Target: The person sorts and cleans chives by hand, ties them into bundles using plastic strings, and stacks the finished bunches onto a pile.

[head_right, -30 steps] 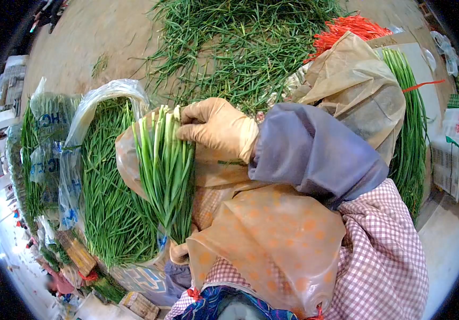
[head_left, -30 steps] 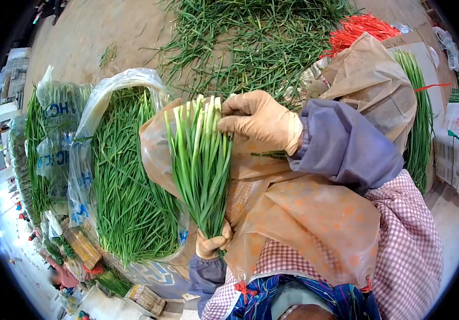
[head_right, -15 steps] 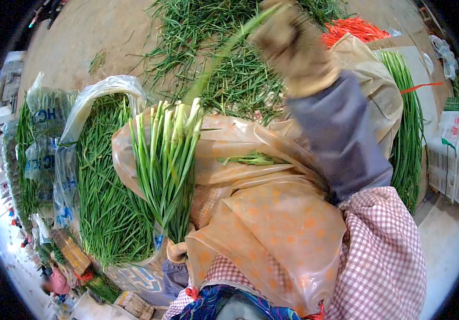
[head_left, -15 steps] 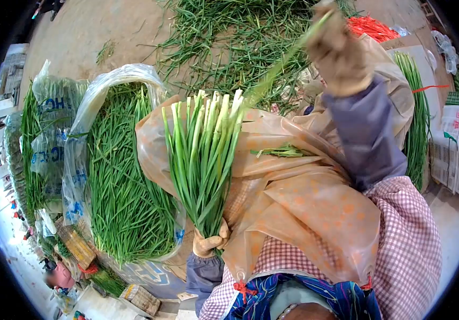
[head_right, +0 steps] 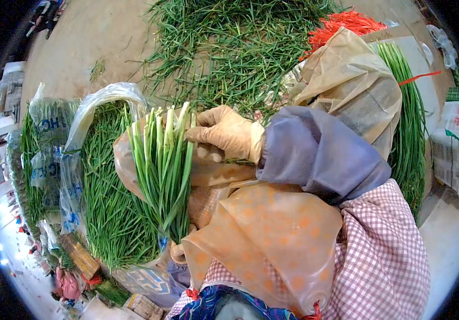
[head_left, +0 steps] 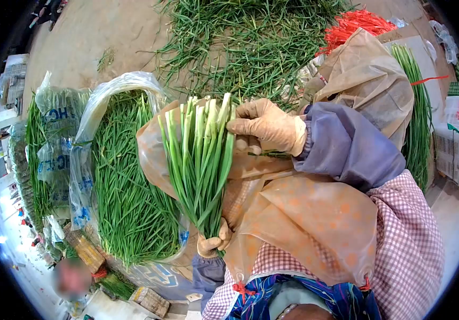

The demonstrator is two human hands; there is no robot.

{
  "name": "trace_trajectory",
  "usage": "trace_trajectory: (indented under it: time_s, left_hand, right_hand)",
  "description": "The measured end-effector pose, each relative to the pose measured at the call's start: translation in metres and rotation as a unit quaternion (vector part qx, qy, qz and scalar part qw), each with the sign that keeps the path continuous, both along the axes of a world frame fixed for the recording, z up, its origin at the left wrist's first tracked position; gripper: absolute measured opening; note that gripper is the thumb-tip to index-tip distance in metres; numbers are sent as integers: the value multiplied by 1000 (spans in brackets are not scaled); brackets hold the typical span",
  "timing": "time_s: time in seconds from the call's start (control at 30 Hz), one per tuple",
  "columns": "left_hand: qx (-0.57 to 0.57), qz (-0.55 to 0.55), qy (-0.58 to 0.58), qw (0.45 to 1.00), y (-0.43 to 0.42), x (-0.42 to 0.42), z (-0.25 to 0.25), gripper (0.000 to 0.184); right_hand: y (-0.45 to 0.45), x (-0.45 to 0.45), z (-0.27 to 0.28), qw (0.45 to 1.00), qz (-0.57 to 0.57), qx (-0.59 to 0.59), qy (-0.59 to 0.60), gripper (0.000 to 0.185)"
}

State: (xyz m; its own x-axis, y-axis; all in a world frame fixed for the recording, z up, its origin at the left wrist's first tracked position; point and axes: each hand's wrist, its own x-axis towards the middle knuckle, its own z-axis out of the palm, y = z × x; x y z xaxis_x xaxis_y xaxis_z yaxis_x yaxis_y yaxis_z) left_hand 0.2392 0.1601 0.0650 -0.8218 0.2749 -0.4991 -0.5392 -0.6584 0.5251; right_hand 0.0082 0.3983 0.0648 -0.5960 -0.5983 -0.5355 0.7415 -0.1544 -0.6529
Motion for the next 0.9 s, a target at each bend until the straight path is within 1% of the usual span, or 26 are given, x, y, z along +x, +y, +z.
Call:
trace_trajectory:
  time_s: [0.03,0.07,0.17,0.2,0.23,0.3,0.33,0.4,0.43,0.47,0.5,0.57,0.67,0.77,0.87,0.9]
  left_hand:
    - [6,10,2,1000,2,0,0,34]
    - [36,25,5,999,3,0,-3,32]
    - [59,6,24,998,-3,5,-16,33]
    - [58,-1,25,998,-4,4,-16,32]
    - [57,-8,26,998,-5,3,-16,32]
    - [57,-8,25,998,-4,1,-15,31]
    - [58,-3,22,998,-2,0,-13,30]
    - [60,-4,24,998,-2,0,-12,29]
    - [60,-11,30,998,-3,0,-14,29]
    - [61,-17,37,997,-3,-1,-15,29]
    - [60,-6,29,998,-1,-2,-12,28]
    - [59,17,9,998,5,-3,-2,27]
    - [93,27,14,995,3,1,-8,37]
    - [166,40,-8,985,-2,8,-18,54]
    - [187,54,11,981,-1,11,-25,68]
    - [188,50,13,981,-2,11,-26,67]
  right_hand:
    - [3,-1,3,1000,10,-1,-5,20]
    - [10,-6,9,994,68,87,16,18]
    - [19,-4,10,977,74,186,73,21]
    - [20,0,6,964,4,213,159,21]
    - [24,-2,-1,881,-32,278,381,20]
    - [24,-4,3,854,-157,197,456,25]
    - [25,-12,11,802,-134,213,541,40]
    - [20,-22,35,853,-1,237,465,45]
    - [16,-26,42,869,66,247,423,48]
    - [9,-27,34,885,59,224,404,48]
    - [4,-28,25,857,57,226,460,40]
    - [4,-30,17,830,86,177,522,31]
    - [8,-22,19,729,95,206,646,21]
    - [12,-12,22,669,73,210,709,12]
    - [17,-6,17,809,106,103,569,13]
    - [17,-6,15,847,115,66,515,15]
